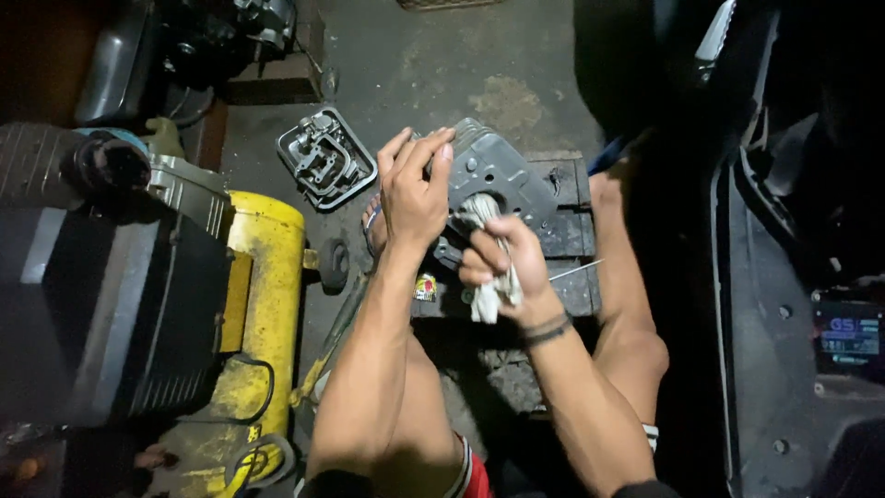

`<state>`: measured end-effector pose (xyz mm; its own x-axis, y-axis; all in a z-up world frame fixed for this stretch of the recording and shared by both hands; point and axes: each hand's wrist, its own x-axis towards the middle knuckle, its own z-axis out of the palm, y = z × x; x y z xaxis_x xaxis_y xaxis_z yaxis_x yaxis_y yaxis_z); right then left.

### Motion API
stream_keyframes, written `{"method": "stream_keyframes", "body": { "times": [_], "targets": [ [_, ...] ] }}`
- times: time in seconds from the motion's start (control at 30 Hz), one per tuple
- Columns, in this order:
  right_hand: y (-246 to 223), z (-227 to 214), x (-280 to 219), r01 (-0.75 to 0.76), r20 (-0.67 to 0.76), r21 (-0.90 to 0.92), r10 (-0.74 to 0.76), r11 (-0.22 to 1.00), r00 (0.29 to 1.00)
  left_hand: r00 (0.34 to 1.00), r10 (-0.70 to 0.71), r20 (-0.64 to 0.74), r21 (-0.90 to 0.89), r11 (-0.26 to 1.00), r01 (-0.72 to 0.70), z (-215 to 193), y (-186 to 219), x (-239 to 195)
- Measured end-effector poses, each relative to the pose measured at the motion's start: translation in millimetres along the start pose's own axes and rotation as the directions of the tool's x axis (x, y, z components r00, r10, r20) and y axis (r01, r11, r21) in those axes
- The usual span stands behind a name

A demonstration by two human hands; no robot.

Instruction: The person wipes a metal engine cylinder head with a white cloth, then applies a substance from a small tube into the cylinder bore and spreads it with a finger.

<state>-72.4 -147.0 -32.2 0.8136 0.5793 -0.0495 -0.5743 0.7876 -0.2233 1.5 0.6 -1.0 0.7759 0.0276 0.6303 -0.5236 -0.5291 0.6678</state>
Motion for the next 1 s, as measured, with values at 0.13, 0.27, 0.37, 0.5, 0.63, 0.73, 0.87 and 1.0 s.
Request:
{"method": "stream_keyframes", "body": {
  "times": [0.13,0.27,0.37,0.5,0.63,0.73,0.87,1.0],
  "targets": [
    [-9,12,3,-0.004,0.048,0.099,0.0,0.995,0.999,1.0,-0.01,-0.004,0.004,1.0,0.01,-3,6,2],
    [-8,1,2,-0.04,0.048,0.074,0.036,0.996,0.998,1.0,0.024,0.01,0.008,1.0,-0.024,-4,3,3],
    [-5,9,4,-0.037,0.074,0.123,0.028,0.992,0.997,1.0,0.006,0.025,-0.009,1.0,-0.005,-3,0,0],
    [-5,-19,-3,-0.047,0.087,0.134,0.035,0.99,0.996,1.0,0.024,0.019,0.02,0.999,-0.025,-2,0,3],
    [-2,-6,5,-0.016,0.102,0.204,-0.005,0.979,0.995,1.0,0.011,0.018,0.087,0.996,-0.013,2,-5,-5],
    [-3,-8,-1,-0.05,0.094,0.188,0.033,0.981,0.995,1.0,-0.008,0.01,0.096,0.995,0.007,1,-5,-2],
    [-1,1,2,-0.025,0.097,0.192,0.007,0.981,0.995,1.0,-0.025,0.009,0.069,0.997,0.024,1,-4,-5],
    [-8,3,-15,-0.04,0.062,0.129,0.032,0.991,0.998,1.0,0.008,0.014,0.088,0.996,-0.009,0,-6,0]
  ]
}}
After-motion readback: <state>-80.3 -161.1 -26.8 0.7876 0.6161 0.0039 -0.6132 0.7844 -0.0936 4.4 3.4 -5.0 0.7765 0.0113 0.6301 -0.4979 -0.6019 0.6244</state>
